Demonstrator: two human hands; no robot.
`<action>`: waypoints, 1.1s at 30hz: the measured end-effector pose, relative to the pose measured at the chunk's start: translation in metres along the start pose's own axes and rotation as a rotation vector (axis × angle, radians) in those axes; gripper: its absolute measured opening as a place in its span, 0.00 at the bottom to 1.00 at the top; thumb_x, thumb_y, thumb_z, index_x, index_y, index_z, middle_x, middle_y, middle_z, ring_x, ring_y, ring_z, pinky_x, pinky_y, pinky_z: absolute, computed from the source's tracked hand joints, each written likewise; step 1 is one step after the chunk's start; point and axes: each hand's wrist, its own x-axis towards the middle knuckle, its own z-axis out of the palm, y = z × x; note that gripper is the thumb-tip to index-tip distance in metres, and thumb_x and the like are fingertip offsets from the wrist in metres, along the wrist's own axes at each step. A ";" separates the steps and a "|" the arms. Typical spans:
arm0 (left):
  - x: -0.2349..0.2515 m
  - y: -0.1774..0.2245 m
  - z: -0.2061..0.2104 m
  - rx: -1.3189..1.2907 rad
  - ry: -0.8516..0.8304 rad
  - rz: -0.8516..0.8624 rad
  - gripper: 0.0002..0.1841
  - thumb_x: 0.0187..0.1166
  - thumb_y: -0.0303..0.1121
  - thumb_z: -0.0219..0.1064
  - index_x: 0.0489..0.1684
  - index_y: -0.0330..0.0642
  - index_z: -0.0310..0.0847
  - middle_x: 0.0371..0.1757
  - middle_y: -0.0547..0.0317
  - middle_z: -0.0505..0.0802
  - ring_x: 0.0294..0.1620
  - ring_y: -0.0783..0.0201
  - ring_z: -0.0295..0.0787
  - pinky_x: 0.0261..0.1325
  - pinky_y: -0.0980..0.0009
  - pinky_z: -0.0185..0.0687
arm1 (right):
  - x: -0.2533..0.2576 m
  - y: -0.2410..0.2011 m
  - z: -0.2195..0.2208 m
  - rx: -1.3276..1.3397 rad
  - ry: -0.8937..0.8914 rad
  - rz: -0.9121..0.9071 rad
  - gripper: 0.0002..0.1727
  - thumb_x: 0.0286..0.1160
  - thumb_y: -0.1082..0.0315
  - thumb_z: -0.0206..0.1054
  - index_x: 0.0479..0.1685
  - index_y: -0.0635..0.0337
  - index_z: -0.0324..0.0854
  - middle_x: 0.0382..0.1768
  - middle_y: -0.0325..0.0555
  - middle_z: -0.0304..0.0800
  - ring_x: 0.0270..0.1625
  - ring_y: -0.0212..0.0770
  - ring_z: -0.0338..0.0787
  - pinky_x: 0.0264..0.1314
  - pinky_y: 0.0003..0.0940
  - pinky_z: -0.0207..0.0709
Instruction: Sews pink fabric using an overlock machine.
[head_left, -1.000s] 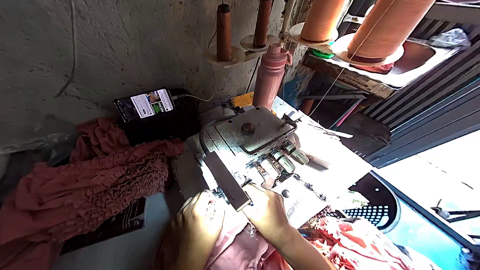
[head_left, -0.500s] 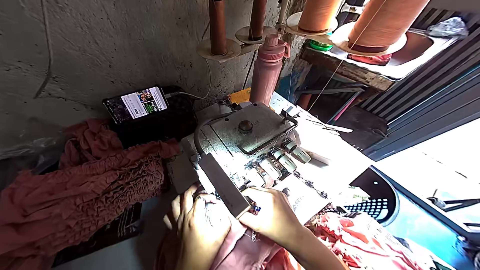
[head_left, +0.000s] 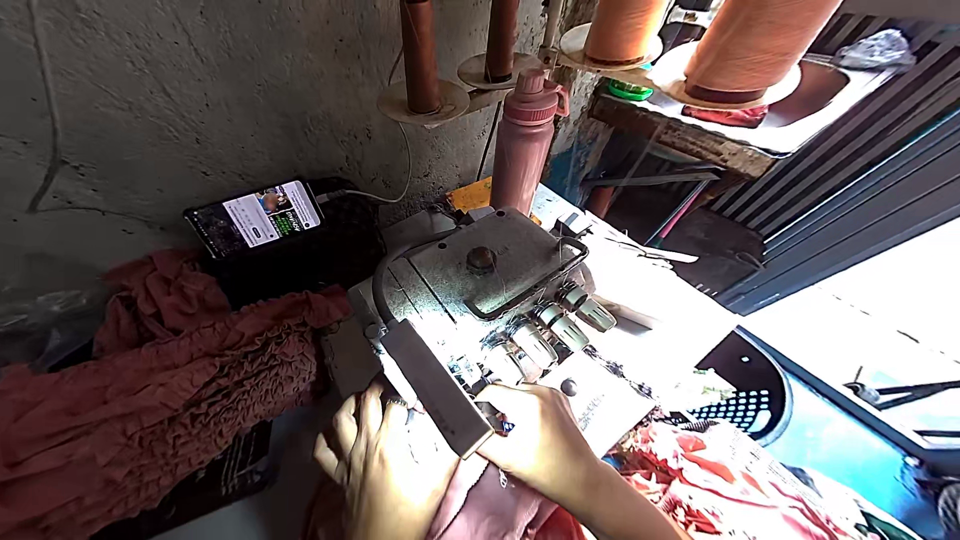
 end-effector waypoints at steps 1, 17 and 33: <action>0.000 0.000 0.000 0.003 -0.001 -0.003 0.28 0.55 0.60 0.62 0.31 0.41 0.89 0.59 0.41 0.92 0.68 0.33 0.79 0.64 0.32 0.56 | 0.000 0.000 0.000 -0.005 0.004 -0.001 0.16 0.57 0.50 0.71 0.16 0.53 0.83 0.15 0.36 0.80 0.18 0.31 0.80 0.17 0.31 0.65; 0.023 -0.029 0.001 0.049 0.003 0.097 0.19 0.70 0.45 0.61 0.37 0.38 0.91 0.56 0.43 0.93 0.65 0.35 0.85 0.59 0.31 0.71 | 0.000 -0.002 0.003 0.044 0.002 0.052 0.12 0.58 0.57 0.70 0.17 0.55 0.85 0.17 0.38 0.84 0.20 0.33 0.83 0.19 0.35 0.70; 0.014 -0.015 0.010 -0.973 0.107 -0.250 0.08 0.84 0.24 0.46 0.47 0.29 0.70 0.38 0.69 0.81 0.38 0.88 0.80 0.48 0.89 0.77 | 0.000 -0.008 0.004 0.028 0.010 0.085 0.13 0.58 0.58 0.70 0.17 0.57 0.83 0.17 0.41 0.83 0.20 0.40 0.84 0.19 0.41 0.69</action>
